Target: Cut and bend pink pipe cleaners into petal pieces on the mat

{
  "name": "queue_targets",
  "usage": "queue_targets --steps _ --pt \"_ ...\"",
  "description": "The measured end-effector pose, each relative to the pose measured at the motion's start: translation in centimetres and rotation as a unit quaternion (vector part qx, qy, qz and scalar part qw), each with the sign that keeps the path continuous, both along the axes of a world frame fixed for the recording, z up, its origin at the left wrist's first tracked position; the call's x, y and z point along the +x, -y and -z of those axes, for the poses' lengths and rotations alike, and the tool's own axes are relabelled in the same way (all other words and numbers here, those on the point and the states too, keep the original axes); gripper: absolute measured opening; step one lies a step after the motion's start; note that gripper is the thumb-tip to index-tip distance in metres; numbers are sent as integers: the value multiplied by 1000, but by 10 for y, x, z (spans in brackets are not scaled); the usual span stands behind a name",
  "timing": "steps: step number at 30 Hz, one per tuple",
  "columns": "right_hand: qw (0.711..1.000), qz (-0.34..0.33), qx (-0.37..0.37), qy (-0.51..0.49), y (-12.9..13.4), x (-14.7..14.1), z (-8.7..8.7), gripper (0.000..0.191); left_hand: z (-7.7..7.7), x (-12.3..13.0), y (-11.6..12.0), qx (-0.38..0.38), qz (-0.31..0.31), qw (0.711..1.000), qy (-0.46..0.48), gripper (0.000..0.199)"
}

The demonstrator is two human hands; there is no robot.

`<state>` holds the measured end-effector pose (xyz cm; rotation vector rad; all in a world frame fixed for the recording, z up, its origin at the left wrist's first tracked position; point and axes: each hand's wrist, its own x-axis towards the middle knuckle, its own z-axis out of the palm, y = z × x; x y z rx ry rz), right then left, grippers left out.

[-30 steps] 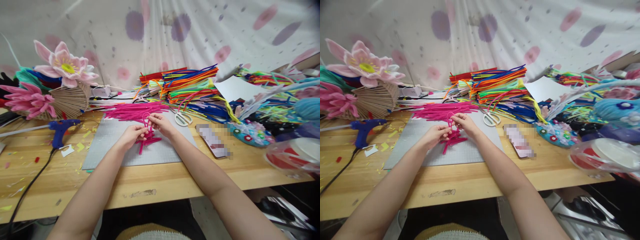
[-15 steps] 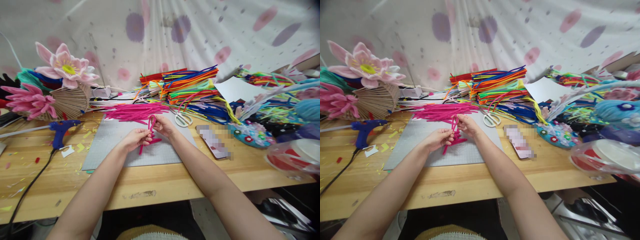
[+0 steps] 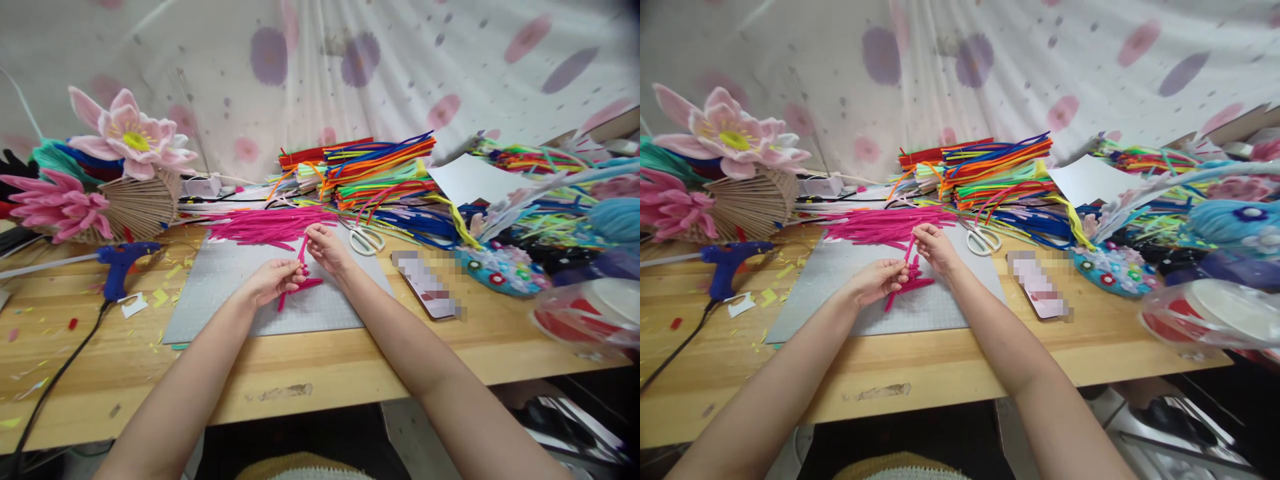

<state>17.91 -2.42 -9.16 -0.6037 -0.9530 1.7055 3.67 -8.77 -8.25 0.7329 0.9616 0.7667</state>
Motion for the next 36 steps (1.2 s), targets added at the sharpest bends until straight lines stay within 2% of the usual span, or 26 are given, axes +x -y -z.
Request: queue_targets --steps 6,11,16,19,21,24,27,29,33,36 --pt "999 21 17 31 -2 0 2 21 -1 -3 0 20 -31 999 -28 11" --pt "998 25 9 60 -3 1 3 20 3 -6 -2 12 -24 999 -26 11" --pt "995 62 -14 81 -4 2 5 20 -5 -16 -5 0 -43 999 -28 9" --pt "992 56 5 114 -3 1 7 21 -8 -26 -8 33 -77 994 -67 9" --pt "984 41 44 169 -3 1 10 21 -4 -34 -11 83 -105 983 -126 11" --pt "953 6 122 277 -3 0 17 21 9 -45 -17 177 -118 935 -284 18" --pt "914 -46 172 364 -3 0 23 23 21 -53 -23 239 -89 846 -468 20" --pt "898 -43 191 394 -3 1 24 26 22 -56 -27 257 -92 789 -551 25" --pt "911 68 175 368 -7 7 25 34 13 -56 -37 288 -145 688 -650 26" --pt "930 110 121 330 -11 11 27 36 7 -54 -50 294 -138 635 -701 26"
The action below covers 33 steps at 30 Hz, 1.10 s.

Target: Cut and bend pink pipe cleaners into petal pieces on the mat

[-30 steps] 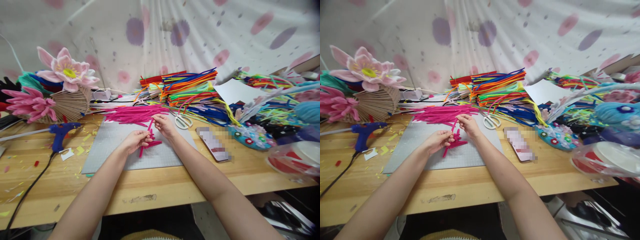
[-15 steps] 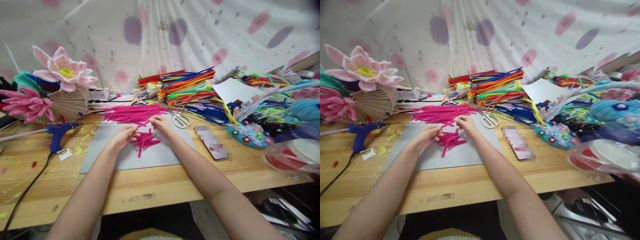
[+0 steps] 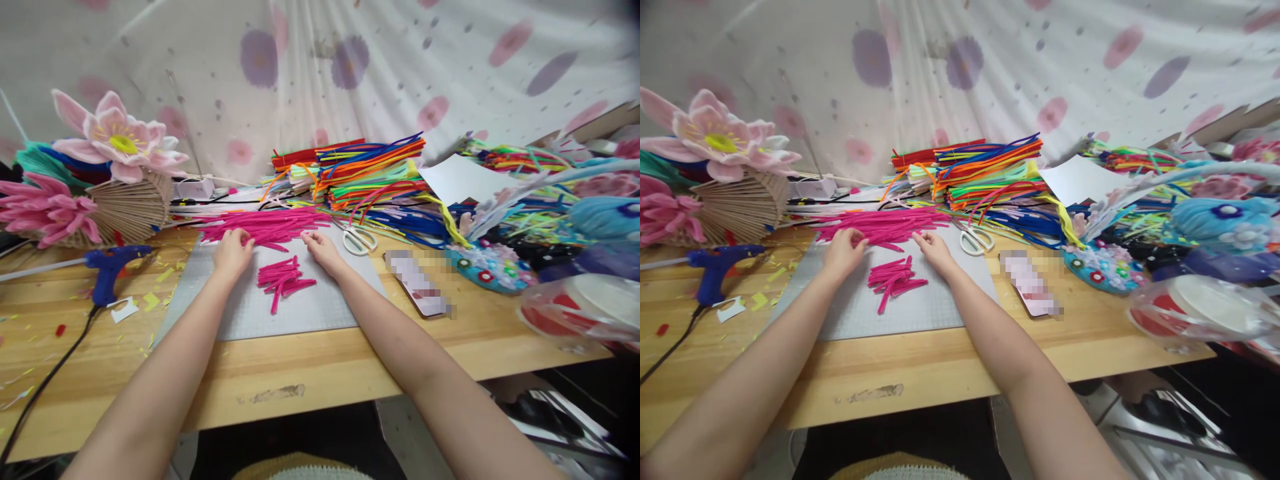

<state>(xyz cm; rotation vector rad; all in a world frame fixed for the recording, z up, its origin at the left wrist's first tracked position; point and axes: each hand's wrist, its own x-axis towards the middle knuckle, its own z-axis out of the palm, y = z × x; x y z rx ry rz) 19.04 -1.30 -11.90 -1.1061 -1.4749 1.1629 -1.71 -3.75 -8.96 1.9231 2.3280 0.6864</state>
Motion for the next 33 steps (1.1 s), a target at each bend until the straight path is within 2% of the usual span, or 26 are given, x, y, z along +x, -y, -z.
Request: queue_targets --steps 5,8,13,20,27,33 --pt "1000 -16 -12 -5 -1 1 4 36 0 1 -21 -79 16 995 -53 23" --pt "1000 -24 -4 5 1 0 6 34 1 -1 -25 -81 30 995 -43 21" --pt "998 -20 26 57 1 -1 11 29 1 -6 -17 -41 57 995 -72 24" --pt "990 -10 60 126 4 -2 14 31 -1 -4 -4 -68 90 981 -155 30" --pt "986 -1 70 153 6 -3 13 28 -4 -9 -8 -87 92 991 -50 29" --pt "983 5 82 167 7 -2 14 26 -7 -8 -3 -39 26 998 -44 28"
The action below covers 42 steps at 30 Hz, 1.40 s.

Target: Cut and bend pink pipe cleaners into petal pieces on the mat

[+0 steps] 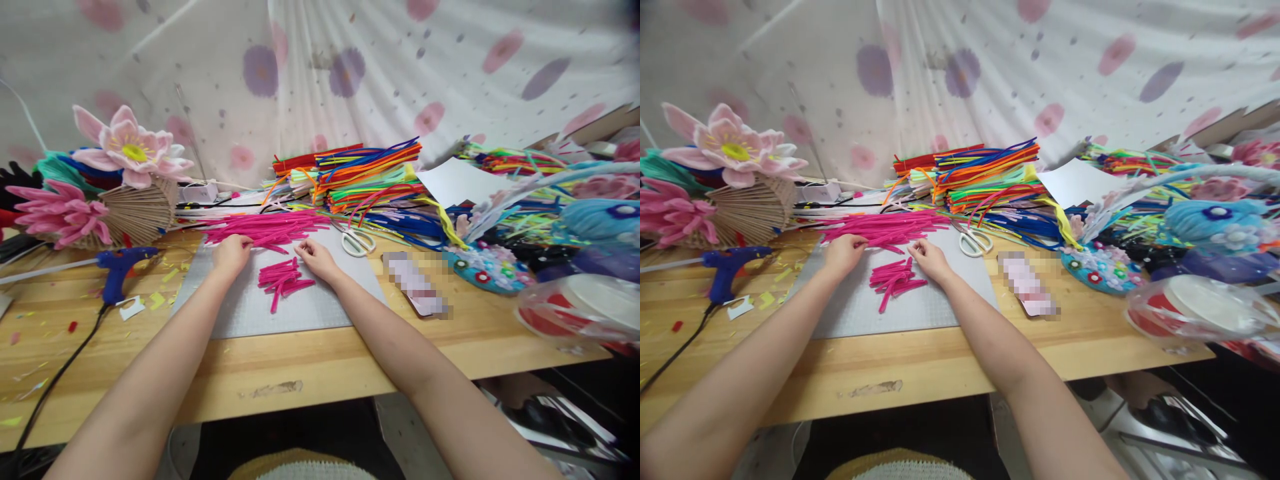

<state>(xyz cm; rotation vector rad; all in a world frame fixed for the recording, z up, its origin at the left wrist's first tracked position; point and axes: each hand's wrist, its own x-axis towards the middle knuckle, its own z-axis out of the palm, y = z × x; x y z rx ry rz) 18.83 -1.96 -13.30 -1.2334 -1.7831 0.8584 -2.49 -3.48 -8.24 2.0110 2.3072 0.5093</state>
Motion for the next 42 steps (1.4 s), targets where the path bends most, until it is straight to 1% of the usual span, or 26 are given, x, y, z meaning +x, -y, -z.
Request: queue_targets --steps 3,5,6,8,10,11,13,14,16,18,19,20,21,22,24,26,28,31,34,37,42 --pt "999 17 25 14 3 1 -2 21 -2 1 6 78 -38 996 8 31" --pt "996 44 66 33 6 1 -7 19 -3 3 11 119 -52 991 22 33" --pt "992 60 96 47 9 2 -11 21 -3 5 14 132 -43 990 23 34" --pt "980 76 163 89 13 2 -18 30 -1 10 21 149 3 989 14 34" --pt "962 64 216 153 15 3 -25 38 3 18 29 171 63 983 7 33" --pt "953 55 231 186 15 4 -28 38 5 22 33 191 86 978 16 32" --pt "942 49 240 227 13 6 -32 27 9 28 40 236 118 963 52 30" --pt "943 56 238 226 12 7 -34 22 11 31 42 254 127 956 75 30" --pt "956 72 222 176 9 7 -39 20 12 35 44 268 127 946 131 28" --pt "982 60 168 68 8 6 -45 18 11 39 44 244 110 937 223 28" --pt "992 36 121 -1 8 4 -49 19 11 42 44 218 102 926 290 30" --pt "995 4 65 -72 9 1 -52 20 10 45 44 185 95 907 366 31" --pt "990 -31 4 -139 10 -1 -55 22 9 48 44 146 91 879 444 31" --pt "977 -63 -52 -196 12 -4 -58 25 7 51 44 106 86 846 516 31" --pt "947 -104 -127 -275 15 -9 -60 29 5 56 46 26 73 781 619 27" --pt "929 -120 -159 -312 17 -13 -58 33 4 58 49 -41 58 737 672 24" --pt "922 -129 -171 -323 17 -15 -54 34 4 56 50 -87 55 710 697 21" --pt "918 -141 -180 -324 15 -16 -48 34 6 52 51 -123 73 686 713 21" --pt "917 -151 -181 -320 15 -17 -45 33 8 49 50 -151 89 673 719 24" --pt "916 -157 -194 -313 17 -18 -45 32 7 50 50 -173 83 669 718 21" --pt "910 -157 -228 -310 19 -20 -43 32 5 52 52 -188 62 671 714 8"
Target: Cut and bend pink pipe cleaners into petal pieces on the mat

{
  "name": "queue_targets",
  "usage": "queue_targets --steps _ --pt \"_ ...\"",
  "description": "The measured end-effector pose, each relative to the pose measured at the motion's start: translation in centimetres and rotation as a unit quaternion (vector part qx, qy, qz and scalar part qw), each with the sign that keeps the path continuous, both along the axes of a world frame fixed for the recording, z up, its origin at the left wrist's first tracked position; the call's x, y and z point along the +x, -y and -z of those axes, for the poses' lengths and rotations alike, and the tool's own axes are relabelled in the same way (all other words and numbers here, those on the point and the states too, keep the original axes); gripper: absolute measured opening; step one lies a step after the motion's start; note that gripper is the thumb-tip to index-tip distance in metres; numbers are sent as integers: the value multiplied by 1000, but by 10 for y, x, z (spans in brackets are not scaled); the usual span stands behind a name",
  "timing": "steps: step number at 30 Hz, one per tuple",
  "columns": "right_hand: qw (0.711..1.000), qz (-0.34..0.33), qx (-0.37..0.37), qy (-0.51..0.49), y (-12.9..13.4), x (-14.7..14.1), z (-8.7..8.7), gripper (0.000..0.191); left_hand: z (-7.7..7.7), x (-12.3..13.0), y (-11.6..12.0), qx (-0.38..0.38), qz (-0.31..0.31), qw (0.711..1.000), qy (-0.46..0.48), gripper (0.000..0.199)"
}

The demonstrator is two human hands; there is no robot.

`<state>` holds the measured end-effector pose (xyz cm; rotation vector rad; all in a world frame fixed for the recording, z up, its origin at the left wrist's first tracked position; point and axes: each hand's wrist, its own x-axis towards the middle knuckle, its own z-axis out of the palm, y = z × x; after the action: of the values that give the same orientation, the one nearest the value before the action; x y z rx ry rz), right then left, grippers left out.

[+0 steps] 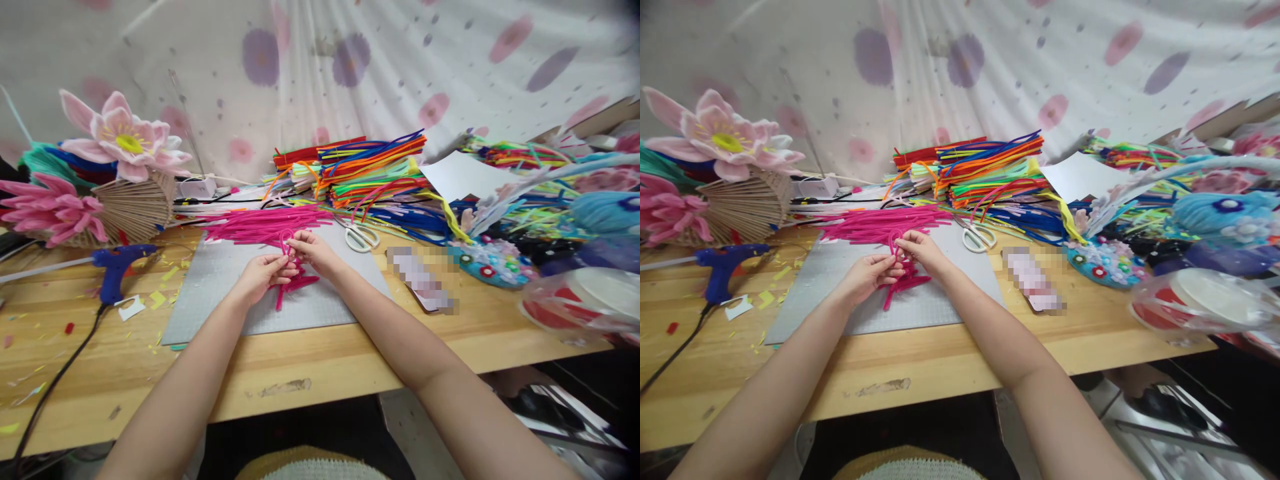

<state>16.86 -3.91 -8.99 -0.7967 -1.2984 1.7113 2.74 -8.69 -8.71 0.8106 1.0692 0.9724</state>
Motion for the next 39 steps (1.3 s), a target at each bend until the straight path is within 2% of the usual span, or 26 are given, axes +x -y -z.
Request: queue_targets --steps 3,8,15,26,32,39 --pt "999 -7 -25 -33 -1 0 1 31 -2 -1 1 3 6 1000 17 7" --pt "985 -17 -85 -152 -6 1 4 29 -4 -2 1 -22 27 994 99 13" --pt "982 -35 -101 -155 -10 4 10 24 -1 4 2 -79 68 978 182 15" --pt "980 18 -116 -158 -14 7 10 19 -2 5 3 -86 49 981 166 12" --pt "976 35 -130 -169 -14 6 10 19 1 6 4 -80 67 982 158 11" --pt "978 117 -103 -142 -13 4 7 19 1 5 3 -87 77 984 138 9"
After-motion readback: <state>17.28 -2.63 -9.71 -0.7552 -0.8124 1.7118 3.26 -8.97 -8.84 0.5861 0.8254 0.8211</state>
